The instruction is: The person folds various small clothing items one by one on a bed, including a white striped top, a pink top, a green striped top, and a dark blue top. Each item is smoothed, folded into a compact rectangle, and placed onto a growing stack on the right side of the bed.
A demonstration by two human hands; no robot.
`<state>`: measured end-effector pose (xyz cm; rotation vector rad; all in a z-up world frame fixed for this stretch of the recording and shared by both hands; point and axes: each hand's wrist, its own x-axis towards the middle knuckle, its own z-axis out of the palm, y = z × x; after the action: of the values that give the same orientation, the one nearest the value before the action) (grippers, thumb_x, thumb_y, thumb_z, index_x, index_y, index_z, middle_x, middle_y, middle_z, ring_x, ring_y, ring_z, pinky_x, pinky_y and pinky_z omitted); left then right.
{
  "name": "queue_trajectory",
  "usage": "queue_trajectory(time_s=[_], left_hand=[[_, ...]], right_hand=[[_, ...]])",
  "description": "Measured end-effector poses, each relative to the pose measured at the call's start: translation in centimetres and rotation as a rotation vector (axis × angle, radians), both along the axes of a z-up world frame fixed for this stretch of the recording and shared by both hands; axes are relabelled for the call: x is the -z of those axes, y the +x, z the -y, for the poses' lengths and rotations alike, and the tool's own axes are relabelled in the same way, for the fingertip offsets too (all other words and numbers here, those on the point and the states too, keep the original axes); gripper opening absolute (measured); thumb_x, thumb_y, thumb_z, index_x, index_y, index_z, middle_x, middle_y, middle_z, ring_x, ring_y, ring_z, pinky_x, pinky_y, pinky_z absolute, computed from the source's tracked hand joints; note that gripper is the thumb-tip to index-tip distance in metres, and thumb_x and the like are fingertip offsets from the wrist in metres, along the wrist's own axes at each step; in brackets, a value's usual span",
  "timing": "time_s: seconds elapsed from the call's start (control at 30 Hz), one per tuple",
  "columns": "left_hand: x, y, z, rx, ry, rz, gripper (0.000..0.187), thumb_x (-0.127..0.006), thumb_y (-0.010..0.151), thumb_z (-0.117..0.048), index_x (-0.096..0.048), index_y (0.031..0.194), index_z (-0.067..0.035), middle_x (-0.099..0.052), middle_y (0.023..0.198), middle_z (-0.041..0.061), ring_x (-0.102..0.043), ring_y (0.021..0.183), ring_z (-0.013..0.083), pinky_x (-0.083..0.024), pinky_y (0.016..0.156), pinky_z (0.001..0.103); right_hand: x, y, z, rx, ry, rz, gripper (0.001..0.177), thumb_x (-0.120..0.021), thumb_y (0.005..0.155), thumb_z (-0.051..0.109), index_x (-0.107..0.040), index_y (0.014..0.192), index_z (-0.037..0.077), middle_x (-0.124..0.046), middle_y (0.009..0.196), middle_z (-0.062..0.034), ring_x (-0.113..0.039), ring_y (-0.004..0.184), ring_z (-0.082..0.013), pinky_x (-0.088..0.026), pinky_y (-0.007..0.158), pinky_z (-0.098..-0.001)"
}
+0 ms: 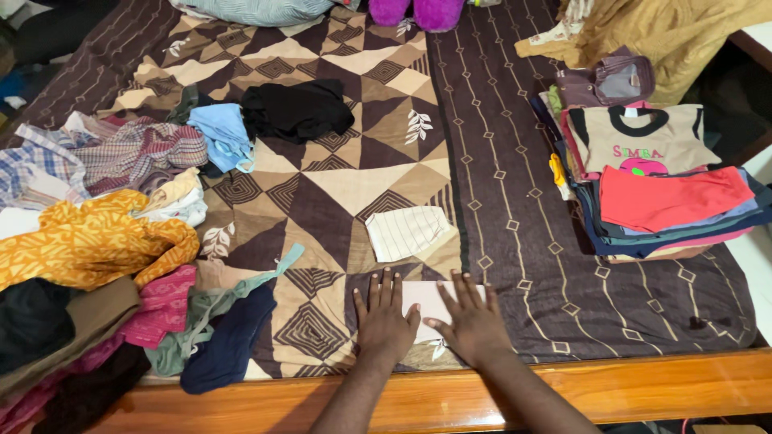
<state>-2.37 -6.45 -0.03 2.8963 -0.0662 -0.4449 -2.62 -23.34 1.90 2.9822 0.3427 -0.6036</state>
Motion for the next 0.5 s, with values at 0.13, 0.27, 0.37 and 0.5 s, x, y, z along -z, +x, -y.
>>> queue_trajectory(time_s=[0.13, 0.27, 0.37, 0.5], left_hand=[[0.3, 0.0, -0.2, 0.000, 0.007, 0.003, 0.075, -0.027, 0.104, -0.053, -0.009, 0.164, -0.012, 0.003, 0.173, 0.007, 0.005, 0.158, 0.0276, 0.004, 0.124, 0.058], [0.4, -0.1, -0.2, 0.006, -0.006, 0.016, 0.074, -0.026, 0.104, -0.053, -0.008, 0.164, -0.013, 0.003, 0.172, 0.008, 0.005, 0.158, 0.0282, 0.004, 0.124, 0.059], [0.3, -0.2, -0.4, 0.009, -0.002, 0.013, 0.073, -0.024, 0.104, -0.053, -0.007, 0.164, -0.014, 0.004, 0.172, 0.008, 0.004, 0.158, 0.0281, 0.003, 0.124, 0.059], [0.4, -0.1, -0.4, 0.008, 0.000, 0.023, 0.074, -0.025, 0.103, -0.054, -0.009, 0.164, -0.014, 0.002, 0.172, 0.008, 0.003, 0.157, 0.0282, 0.003, 0.123, 0.059]], right_hand=[[1.2, 0.5, 2.4, 0.175, -0.009, 0.040, 0.087, -0.018, 0.096, 0.076, -0.003, 0.166, 0.025, 0.004, 0.171, -0.0122, 0.005, 0.159, -0.0303, -0.004, 0.125, -0.0544], [3.7, 1.0, 5.3, 0.289, 0.414, 0.463, 0.100, -0.033, 0.095, 0.070, -0.017, 0.164, -0.001, -0.019, 0.169, -0.0222, -0.018, 0.153, -0.0379, -0.017, 0.115, -0.0650], [5.5, 0.9, 6.1, 0.495, 0.166, 0.276, 0.077, -0.037, 0.105, 0.067, -0.054, 0.138, 0.000, -0.059, 0.139, -0.0190, -0.056, 0.132, -0.0321, -0.044, 0.114, -0.0472], [7.4, 1.2, 6.5, 0.467, 0.325, 0.427, 0.065, -0.063, 0.088, 0.060, -0.065, 0.111, 0.000, -0.067, 0.114, -0.0216, -0.063, 0.111, -0.0364, -0.050, 0.097, -0.0456]])
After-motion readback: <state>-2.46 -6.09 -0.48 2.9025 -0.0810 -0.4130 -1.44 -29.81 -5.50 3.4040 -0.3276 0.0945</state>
